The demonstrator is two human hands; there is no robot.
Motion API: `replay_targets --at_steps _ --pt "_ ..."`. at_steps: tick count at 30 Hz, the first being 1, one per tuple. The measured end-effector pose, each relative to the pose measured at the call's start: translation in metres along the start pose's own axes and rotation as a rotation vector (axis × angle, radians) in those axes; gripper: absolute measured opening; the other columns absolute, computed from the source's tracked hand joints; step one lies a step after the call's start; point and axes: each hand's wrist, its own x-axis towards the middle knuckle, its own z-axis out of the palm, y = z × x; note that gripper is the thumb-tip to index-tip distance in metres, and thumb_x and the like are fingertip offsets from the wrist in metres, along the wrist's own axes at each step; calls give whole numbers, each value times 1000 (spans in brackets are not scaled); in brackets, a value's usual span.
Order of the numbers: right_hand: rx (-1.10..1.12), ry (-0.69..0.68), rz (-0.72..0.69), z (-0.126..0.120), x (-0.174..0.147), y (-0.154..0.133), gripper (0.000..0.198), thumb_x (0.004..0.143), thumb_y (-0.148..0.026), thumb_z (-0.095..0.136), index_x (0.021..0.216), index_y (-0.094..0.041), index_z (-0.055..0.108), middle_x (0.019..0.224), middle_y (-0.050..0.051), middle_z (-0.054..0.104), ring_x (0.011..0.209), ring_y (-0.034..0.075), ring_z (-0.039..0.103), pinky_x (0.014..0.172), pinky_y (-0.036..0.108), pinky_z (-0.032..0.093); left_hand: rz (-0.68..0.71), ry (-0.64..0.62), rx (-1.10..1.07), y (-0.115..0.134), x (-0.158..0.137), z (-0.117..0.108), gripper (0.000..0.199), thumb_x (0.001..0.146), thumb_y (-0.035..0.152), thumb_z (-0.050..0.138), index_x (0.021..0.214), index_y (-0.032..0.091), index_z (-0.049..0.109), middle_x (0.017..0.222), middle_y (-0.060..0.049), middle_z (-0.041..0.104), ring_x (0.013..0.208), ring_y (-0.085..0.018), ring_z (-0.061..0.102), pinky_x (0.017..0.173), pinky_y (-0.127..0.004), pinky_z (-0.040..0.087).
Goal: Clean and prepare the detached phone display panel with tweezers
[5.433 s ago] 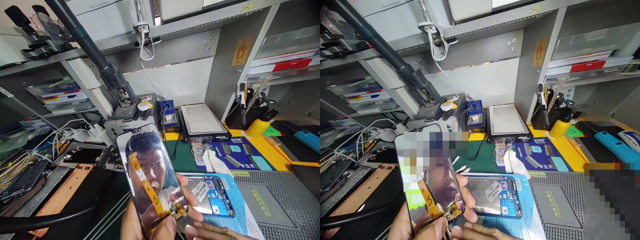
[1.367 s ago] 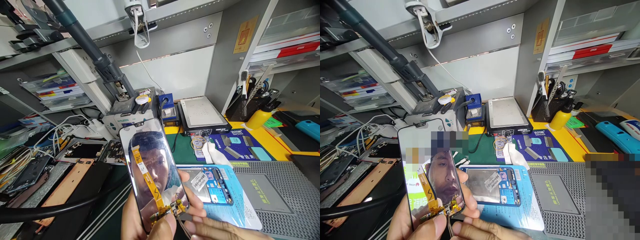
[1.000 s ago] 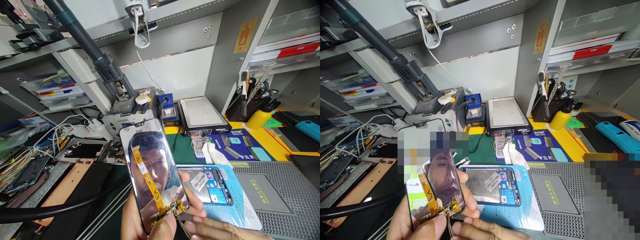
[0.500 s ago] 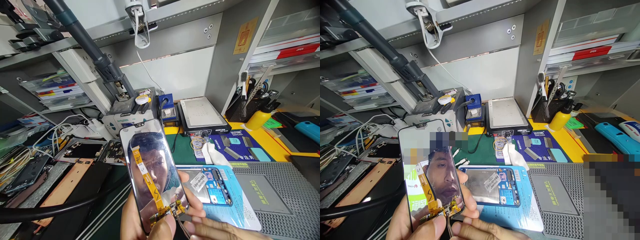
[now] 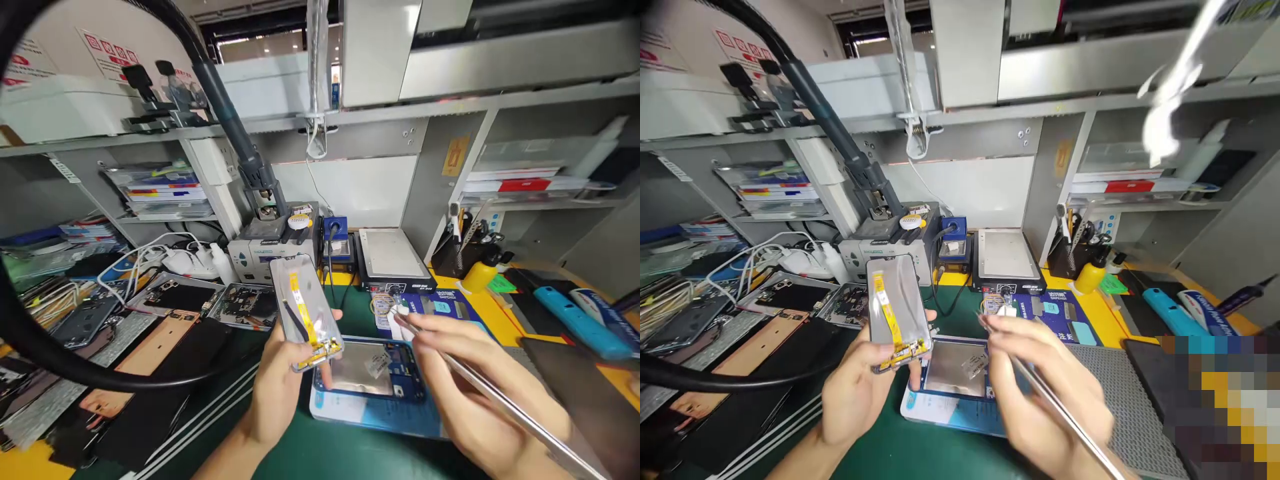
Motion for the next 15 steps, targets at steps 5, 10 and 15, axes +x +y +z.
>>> replay_targets --at_steps 5,10,15 --pt "9 151 153 9 6 24 8 85 -16 70 83 -22 74 91 5 79 87 22 76 85 37 60 -25 3 32 4 -2 1 15 85 25 51 95 17 59 90 -6 69 57 -16 55 45 -28 40" --pt "-38 67 275 6 9 40 12 92 -26 65 94 -20 75 94 7 78 88 23 74 83 36 59 -60 51 75 12 -25 3 8 85 23 58 92 19 60 74 0 62 58 -16 55 43 -27 39" --pt "-57 -103 309 2 16 54 26 101 -35 54 92 -18 71 93 6 75 88 20 72 84 37 57 -121 212 112 16 -52 -16 31 76 28 73 103 20 61 80 -2 69 63 -22 64 44 -31 45"
